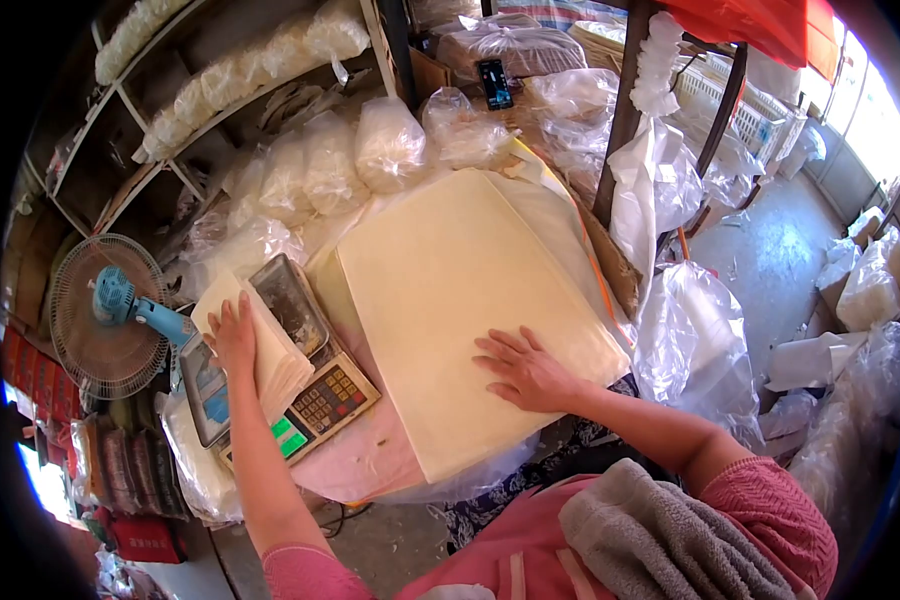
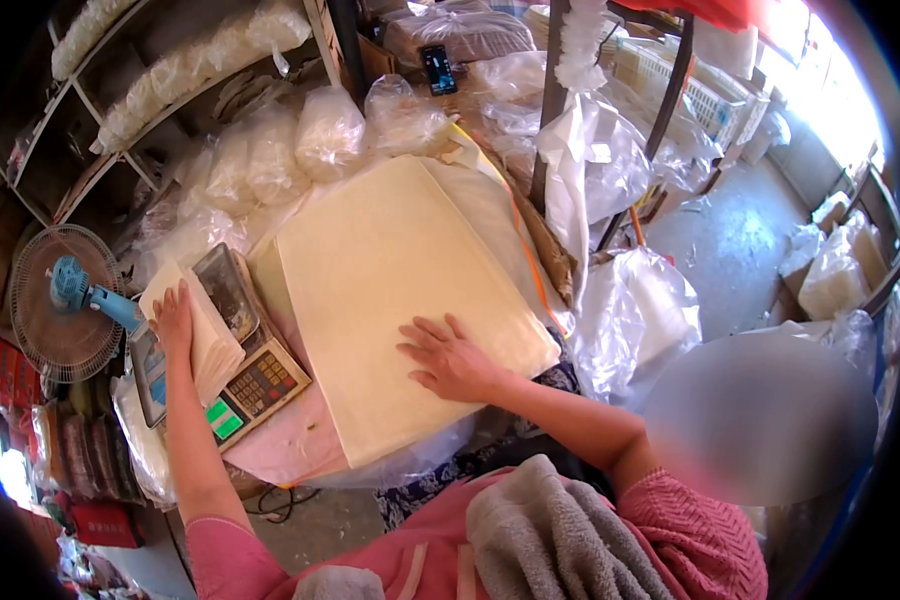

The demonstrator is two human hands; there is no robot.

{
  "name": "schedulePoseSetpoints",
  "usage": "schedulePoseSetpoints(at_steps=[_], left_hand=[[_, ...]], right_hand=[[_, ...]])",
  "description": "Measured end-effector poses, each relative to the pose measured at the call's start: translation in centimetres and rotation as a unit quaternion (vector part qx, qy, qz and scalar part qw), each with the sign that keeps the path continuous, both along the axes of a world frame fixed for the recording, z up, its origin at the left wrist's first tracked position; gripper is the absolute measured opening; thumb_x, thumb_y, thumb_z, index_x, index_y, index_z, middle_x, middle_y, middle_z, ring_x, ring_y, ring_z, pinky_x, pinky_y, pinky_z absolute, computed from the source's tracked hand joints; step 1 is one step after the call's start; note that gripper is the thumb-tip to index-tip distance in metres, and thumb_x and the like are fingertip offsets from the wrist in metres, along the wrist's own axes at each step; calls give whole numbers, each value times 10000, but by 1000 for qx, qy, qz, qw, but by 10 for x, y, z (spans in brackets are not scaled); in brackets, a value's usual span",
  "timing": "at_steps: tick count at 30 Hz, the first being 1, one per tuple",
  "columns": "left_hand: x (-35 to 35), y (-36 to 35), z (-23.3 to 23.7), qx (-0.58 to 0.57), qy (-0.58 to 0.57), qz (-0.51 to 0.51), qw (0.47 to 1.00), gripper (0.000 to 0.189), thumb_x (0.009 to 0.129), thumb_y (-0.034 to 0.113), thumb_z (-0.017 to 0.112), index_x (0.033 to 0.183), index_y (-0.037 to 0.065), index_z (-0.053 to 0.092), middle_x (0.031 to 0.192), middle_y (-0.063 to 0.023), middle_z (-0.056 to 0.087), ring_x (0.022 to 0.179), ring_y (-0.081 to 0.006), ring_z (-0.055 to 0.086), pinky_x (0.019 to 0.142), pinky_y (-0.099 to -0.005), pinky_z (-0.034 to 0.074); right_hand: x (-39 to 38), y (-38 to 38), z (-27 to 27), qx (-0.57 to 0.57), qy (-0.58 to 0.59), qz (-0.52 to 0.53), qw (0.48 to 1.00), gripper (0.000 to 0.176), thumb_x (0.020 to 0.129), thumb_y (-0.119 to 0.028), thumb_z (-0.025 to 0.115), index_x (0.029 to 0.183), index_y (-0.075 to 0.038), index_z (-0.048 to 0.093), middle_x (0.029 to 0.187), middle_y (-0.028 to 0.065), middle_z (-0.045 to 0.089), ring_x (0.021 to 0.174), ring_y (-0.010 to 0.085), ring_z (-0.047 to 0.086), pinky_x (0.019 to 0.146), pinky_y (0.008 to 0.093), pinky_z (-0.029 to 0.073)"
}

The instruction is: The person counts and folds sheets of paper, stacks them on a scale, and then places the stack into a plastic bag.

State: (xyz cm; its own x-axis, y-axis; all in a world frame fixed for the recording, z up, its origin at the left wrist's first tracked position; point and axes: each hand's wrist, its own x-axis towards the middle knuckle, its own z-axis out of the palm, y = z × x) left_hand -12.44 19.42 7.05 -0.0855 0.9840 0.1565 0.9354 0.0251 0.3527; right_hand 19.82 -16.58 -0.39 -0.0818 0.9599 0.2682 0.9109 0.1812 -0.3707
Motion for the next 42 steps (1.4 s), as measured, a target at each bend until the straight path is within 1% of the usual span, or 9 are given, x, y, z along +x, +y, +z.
schedulePoseSetpoints(at_steps=[7,11,13,17,29,31,35,38,42], left_hand=[[-4,-23,49,192,-3,-42,980,743,834,705,394,1405,230,391,1524,-104,199,1401,-354,142,1020,-689,110],[24,-91,79,323,-93,-231,913,558,918,421,528,1381,129,425,1479,-140,304,1386,-325,222,1107,-493,164],[50,-151,93,255,-226,-301,891,514,934,276,542,1383,63,409,1458,-138,348,1381,-296,253,1119,-379,192],[78,-218,81,138,-402,-433,795,521,943,267,518,1374,0,395,1460,-145,345,1342,-262,333,1116,-381,209],[114,-338,130,-81,-512,-670,531,669,943,459,430,1382,-41,360,1438,-243,329,1366,-334,276,1112,-438,181],[105,-342,122,-58,-507,-680,526,678,941,459,437,1391,-40,341,1447,-241,315,1369,-333,269,1111,-439,180],[80,-320,47,2,-537,-393,746,501,909,153,511,1336,-83,398,1392,-184,421,1314,-261,368,1098,-363,241],[55,-305,-18,-39,-599,-212,771,484,947,195,492,1345,-62,395,1375,-151,449,1300,-223,386,1102,-383,242],[38,-324,-76,-69,-541,-227,807,532,919,141,526,1377,-57,345,1412,-143,404,1317,-224,361,1099,-347,230]], right_hand=[[0,-3,3,2,-10,1,1000,431,861,-291,567,1243,-96,527,1387,76,397,1329,265,311,1059,546,245],[-1,-2,3,1,-34,4,999,445,863,-295,559,1261,-101,512,1389,81,391,1323,270,312,1054,551,251],[-2,-3,2,3,-37,4,999,449,865,-295,555,1267,-103,506,1389,84,391,1320,274,311,1051,556,254],[-2,-3,0,8,-55,4,998,455,868,-296,548,1278,-105,498,1390,87,388,1323,280,304,1045,563,257],[-1,-5,0,-29,-31,2,999,470,866,-285,544,1306,-134,476,1415,101,358,1339,313,283,1059,586,219],[1,-3,0,-24,-20,14,999,470,862,-283,546,1305,-141,480,1422,97,355,1347,310,274,1066,592,198],[11,4,-29,-2,1,26,1000,477,852,-275,560,1308,-155,486,1452,75,336,1372,277,243,1065,615,170],[23,14,-27,-14,18,65,998,398,855,-252,572,1235,-137,552,1365,94,451,1303,284,354,1032,566,272],[-9,-3,32,-77,154,98,980,263,856,-185,616,1098,-84,628,1119,116,627,1067,294,563,949,440,402]])
